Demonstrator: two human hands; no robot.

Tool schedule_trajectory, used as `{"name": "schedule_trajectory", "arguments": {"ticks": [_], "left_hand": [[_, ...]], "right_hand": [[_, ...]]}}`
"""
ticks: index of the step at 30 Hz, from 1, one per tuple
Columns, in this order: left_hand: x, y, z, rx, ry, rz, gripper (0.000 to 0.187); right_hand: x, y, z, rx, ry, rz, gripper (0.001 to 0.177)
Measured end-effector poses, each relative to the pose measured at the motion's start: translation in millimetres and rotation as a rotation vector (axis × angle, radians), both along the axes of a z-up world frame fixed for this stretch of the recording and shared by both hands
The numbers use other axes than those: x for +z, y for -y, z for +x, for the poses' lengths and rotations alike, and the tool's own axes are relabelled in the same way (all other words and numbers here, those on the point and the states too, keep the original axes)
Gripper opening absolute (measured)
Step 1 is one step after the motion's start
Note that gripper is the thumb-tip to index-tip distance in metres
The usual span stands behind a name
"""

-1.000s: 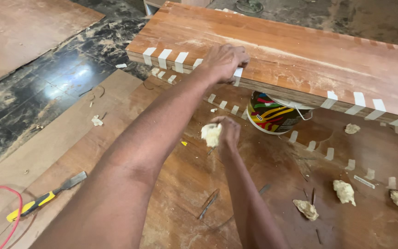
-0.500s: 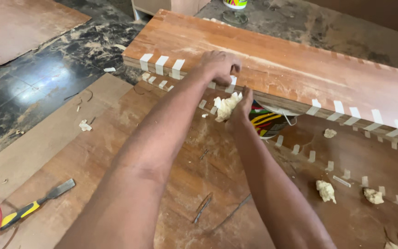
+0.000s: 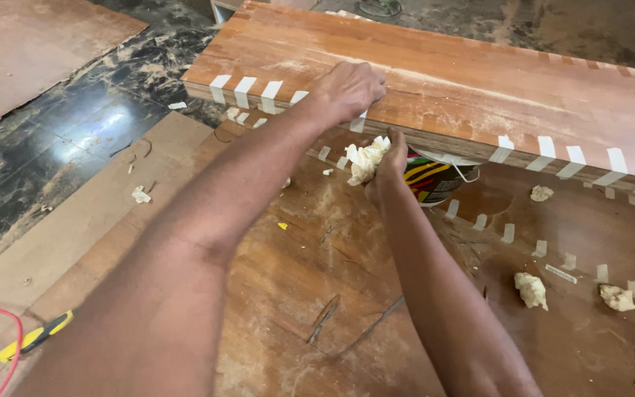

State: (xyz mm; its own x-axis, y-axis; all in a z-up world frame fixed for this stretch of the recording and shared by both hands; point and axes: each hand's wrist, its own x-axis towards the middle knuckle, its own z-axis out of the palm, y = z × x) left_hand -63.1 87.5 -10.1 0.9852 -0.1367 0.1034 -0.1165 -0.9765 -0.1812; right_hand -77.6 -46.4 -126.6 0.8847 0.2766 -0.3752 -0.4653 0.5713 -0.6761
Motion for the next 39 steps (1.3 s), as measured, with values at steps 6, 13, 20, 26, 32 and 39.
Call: {"name": "schedule_trajectory", "arguments": {"ticks": [6,13,20,26,32,39], "left_hand": [[-17.1,8.1,8.8,-0.217,-0.048,0.243,0.029],[-9.4,4.6,22.6,-0.087,-0.112,0.122,0.037],[-12.1,-27.2,21.5,-0.048,-0.068,-0.145,0.027],[-14.6,-28.6,-2.9,-0.1,0.081,-0.411,0.017],[-5.6,-10.2,-33.1,-0.19,0.28,-0.3,0.013],[-28.4,5.2,-95.4,-0.115,0.096,-0.187,0.028]], "right_hand": [[-13.2,16.0,11.8,0.029,0.055,0.111,0.042],[-6.4,6.9,1.5,0.042,0.044,0.076,0.041],[-10.3,-2.7,4.2,0.178,-0.004,0.05,0.049],[2.1,-14.2,-6.1,0.185,0.055,0.073,0.058],[34.3,-15.8,-20.1,0.21,-0.014,-0.158,0.073],[-2.9,-13.9,3.3,0.205,0.091,-0.236,0.049]]}}
